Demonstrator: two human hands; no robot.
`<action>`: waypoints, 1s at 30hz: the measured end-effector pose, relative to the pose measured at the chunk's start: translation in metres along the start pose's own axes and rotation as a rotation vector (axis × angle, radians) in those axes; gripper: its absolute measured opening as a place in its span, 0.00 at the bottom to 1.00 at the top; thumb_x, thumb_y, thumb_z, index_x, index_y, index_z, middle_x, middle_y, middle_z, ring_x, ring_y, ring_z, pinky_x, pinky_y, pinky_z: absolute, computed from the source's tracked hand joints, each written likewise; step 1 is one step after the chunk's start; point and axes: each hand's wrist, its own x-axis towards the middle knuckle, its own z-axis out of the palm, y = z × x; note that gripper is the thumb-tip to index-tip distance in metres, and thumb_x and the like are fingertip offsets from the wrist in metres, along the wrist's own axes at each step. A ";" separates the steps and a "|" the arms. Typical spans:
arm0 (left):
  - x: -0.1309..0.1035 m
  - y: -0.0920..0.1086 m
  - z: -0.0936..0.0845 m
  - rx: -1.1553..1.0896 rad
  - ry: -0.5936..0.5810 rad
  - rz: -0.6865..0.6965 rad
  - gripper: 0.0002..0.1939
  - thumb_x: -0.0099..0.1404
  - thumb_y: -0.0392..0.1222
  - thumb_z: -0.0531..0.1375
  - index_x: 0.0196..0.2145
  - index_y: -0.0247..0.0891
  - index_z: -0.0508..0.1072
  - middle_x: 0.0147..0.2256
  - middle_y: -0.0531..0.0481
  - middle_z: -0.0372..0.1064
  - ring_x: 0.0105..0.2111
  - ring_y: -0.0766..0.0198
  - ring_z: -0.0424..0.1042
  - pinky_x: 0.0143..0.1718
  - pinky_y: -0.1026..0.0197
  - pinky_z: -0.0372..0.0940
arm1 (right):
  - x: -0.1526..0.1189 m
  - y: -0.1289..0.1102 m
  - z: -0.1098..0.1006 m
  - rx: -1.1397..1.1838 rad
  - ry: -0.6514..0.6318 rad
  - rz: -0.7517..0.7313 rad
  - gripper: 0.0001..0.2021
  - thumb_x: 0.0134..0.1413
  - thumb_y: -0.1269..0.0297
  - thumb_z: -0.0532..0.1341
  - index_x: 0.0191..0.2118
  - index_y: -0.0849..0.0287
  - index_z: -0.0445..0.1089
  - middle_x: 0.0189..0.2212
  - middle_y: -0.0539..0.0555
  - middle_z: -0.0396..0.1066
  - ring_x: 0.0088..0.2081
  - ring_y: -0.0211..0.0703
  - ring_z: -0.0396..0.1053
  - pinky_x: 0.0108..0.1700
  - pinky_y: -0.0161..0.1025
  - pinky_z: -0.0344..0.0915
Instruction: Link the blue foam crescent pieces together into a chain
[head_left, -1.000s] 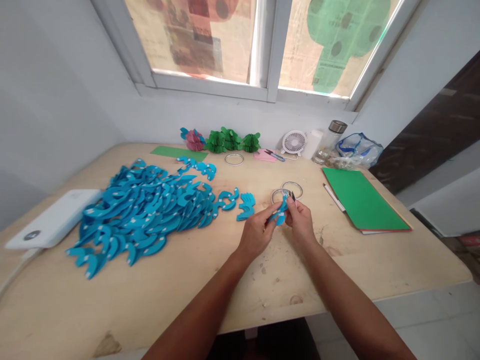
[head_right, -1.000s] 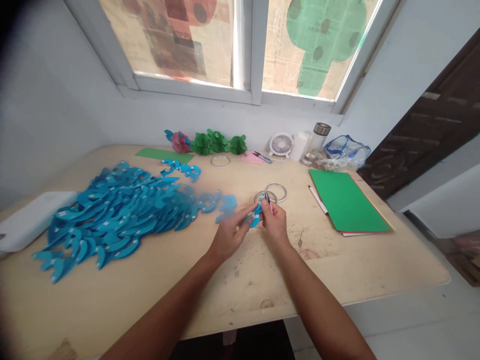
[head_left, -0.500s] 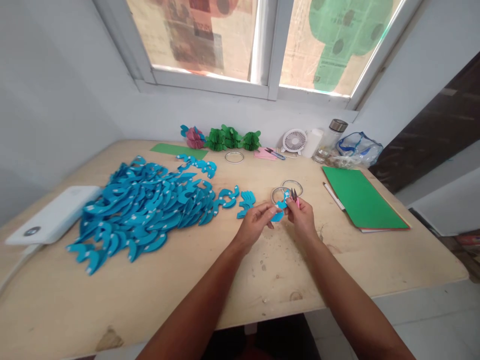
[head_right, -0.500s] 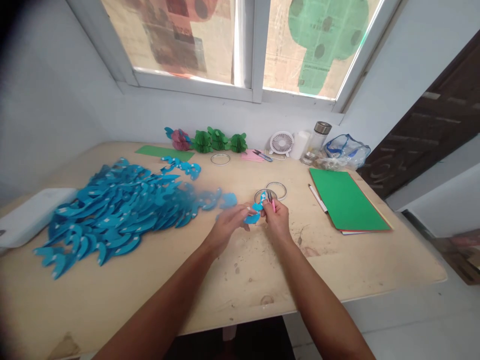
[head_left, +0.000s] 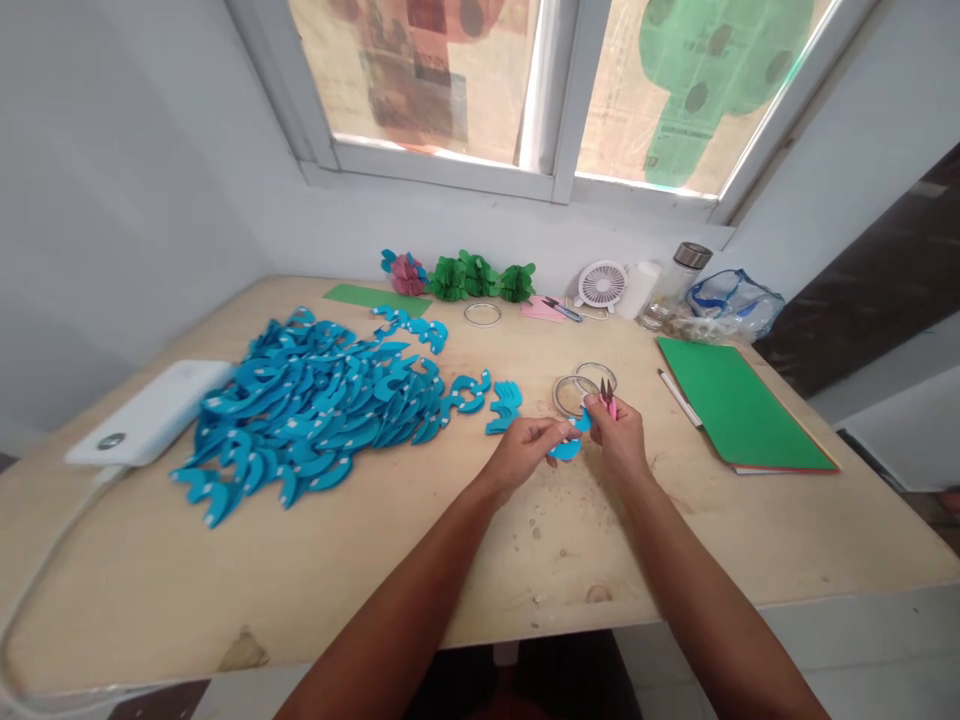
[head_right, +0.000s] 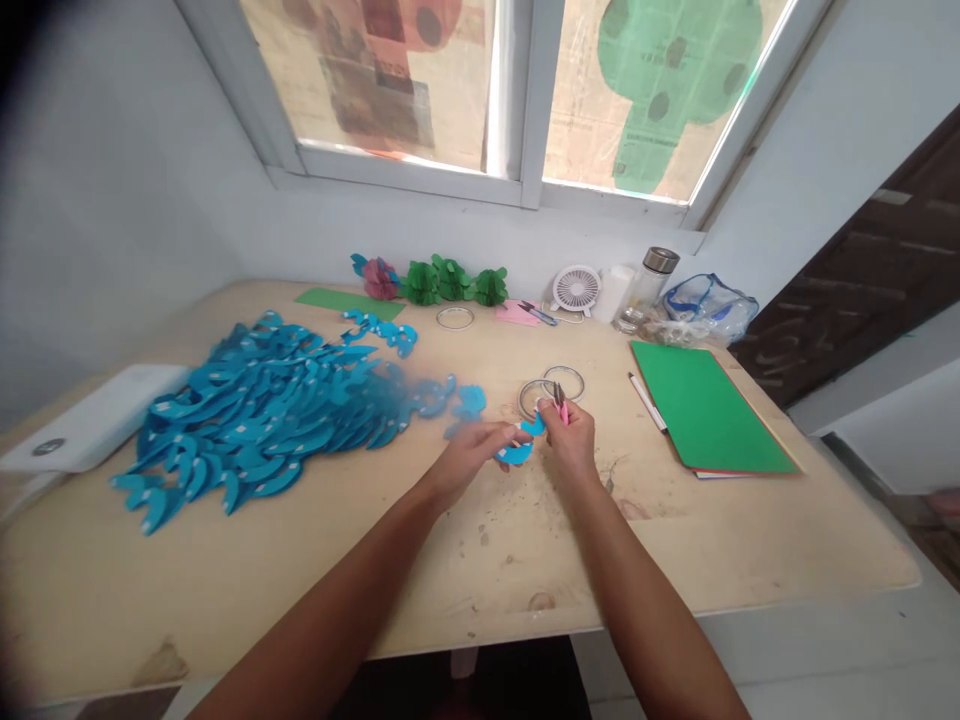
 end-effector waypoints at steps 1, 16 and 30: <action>0.000 0.000 0.000 -0.005 0.009 -0.009 0.17 0.56 0.51 0.58 0.29 0.33 0.78 0.27 0.44 0.73 0.25 0.64 0.68 0.22 0.65 0.62 | 0.000 0.000 0.000 0.007 -0.010 0.008 0.20 0.38 0.49 0.66 0.20 0.59 0.58 0.11 0.40 0.47 0.15 0.28 0.42 0.17 0.32 0.39; -0.002 0.050 -0.107 0.477 0.538 -0.040 0.06 0.47 0.42 0.63 0.23 0.37 0.74 0.20 0.50 0.69 0.19 0.66 0.65 0.16 0.68 0.53 | -0.001 -0.008 0.002 0.144 -0.076 0.105 0.21 0.39 0.47 0.64 0.31 0.63 0.69 0.13 0.41 0.51 0.14 0.26 0.40 0.16 0.32 0.35; -0.007 0.011 -0.032 -0.226 0.189 -0.175 0.14 0.48 0.47 0.66 0.25 0.34 0.70 0.23 0.51 0.69 0.17 0.73 0.62 0.17 0.68 0.55 | -0.014 -0.003 0.012 0.125 -0.346 0.155 0.15 0.40 0.54 0.65 0.27 0.62 0.67 0.12 0.40 0.49 0.15 0.27 0.42 0.17 0.30 0.37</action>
